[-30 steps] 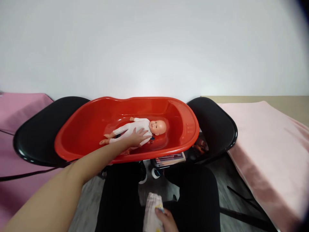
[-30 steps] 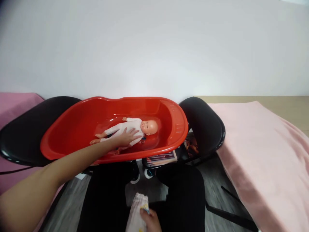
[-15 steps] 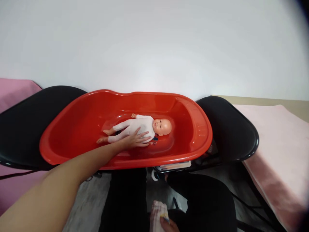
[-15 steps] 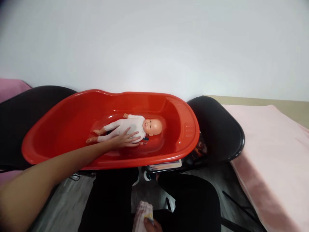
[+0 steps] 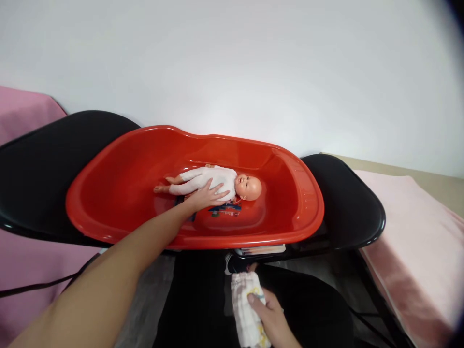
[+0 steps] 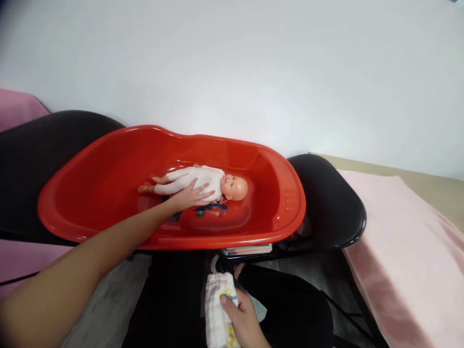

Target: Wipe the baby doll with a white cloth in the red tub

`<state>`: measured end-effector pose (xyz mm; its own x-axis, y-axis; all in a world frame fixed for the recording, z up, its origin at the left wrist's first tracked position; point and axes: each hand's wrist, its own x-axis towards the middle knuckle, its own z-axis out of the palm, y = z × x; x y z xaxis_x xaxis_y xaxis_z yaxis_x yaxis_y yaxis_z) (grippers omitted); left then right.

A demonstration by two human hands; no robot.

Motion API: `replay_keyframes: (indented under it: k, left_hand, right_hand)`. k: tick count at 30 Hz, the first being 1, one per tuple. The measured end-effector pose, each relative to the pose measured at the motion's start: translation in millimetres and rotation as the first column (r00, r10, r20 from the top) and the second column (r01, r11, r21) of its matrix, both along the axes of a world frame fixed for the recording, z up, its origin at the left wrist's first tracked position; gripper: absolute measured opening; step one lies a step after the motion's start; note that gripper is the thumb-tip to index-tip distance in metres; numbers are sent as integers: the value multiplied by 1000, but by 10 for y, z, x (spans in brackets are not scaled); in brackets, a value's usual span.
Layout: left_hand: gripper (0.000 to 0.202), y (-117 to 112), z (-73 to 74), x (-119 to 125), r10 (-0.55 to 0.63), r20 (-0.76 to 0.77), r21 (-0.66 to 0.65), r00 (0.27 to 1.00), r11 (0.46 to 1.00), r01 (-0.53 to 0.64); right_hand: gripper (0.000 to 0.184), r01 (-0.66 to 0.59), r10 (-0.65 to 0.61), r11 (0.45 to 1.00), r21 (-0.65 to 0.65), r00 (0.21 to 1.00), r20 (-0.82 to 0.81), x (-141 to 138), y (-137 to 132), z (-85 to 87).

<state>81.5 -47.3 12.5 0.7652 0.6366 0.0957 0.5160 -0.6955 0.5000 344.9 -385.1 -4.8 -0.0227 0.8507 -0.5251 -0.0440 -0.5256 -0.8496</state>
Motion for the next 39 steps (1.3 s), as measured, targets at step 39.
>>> replay_keyframes:
  k: [39]
  left_hand:
    - [52,421,658,-58,690,-194,343,697,713,-611]
  right_hand:
    - [46,-930,-420,-185,-318,-218,881,59,3797,-13]
